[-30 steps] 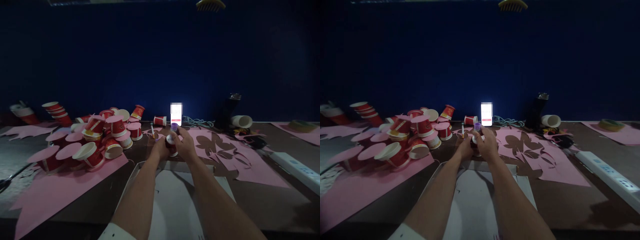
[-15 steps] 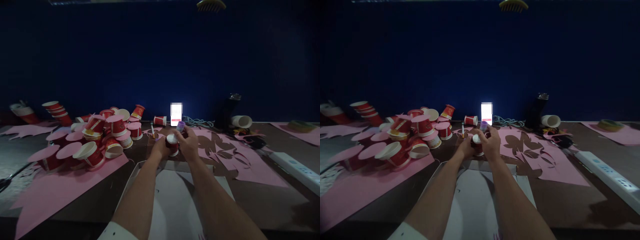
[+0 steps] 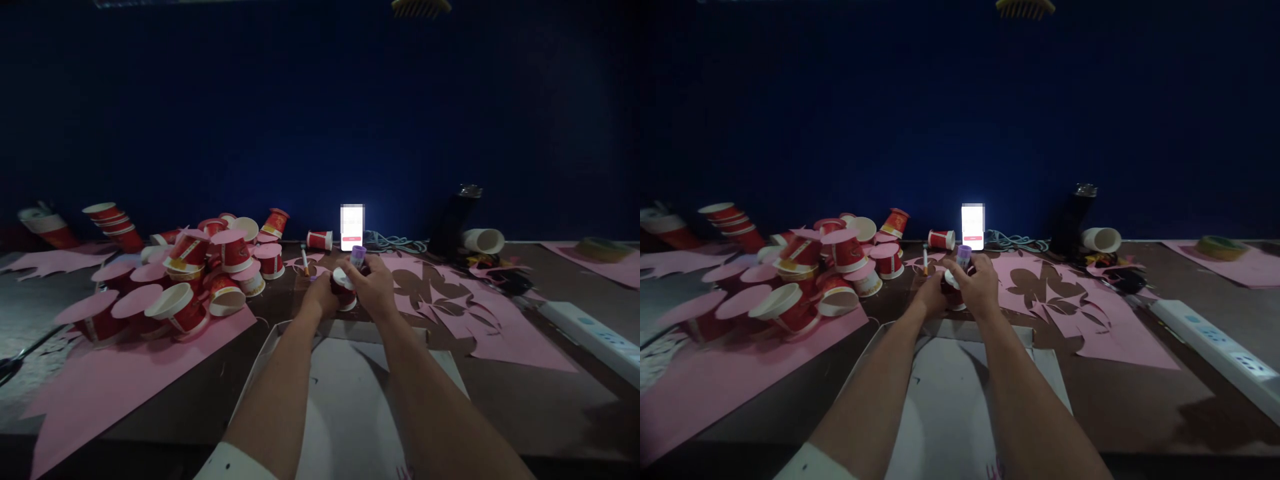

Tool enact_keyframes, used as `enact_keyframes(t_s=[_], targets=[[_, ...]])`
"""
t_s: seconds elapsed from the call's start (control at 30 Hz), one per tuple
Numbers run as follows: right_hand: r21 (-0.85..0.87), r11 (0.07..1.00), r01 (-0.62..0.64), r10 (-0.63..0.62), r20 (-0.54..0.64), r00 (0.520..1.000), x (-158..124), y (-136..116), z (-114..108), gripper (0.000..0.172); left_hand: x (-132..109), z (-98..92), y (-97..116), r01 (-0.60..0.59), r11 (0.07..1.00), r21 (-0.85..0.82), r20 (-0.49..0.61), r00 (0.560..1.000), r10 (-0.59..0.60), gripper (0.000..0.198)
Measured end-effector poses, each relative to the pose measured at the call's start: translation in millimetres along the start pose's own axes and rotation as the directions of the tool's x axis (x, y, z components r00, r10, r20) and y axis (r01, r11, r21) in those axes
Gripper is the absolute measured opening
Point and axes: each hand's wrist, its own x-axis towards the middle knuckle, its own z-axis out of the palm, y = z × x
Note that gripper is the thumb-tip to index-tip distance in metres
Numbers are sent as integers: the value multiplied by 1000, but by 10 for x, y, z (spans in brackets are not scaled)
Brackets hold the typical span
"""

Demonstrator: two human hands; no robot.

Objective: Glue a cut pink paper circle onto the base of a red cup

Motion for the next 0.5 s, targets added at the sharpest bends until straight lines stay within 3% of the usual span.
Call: enact_keyframes(t_s=[0.23, 0.33, 0.5], targets=[[130, 991, -39, 57, -133, 989, 34, 0, -68, 37, -10, -3, -8, -104, 992, 67, -21, 994, 105, 47], [122, 991, -46, 59, -99, 993, 36, -1, -65, 37, -13, 0, -20, -107, 992, 70, -24, 994, 109, 47], [-9, 997, 80, -80, -16, 997, 0, 24, -5, 34, -5, 13, -15, -75, 995, 70, -18, 997, 76, 52]])
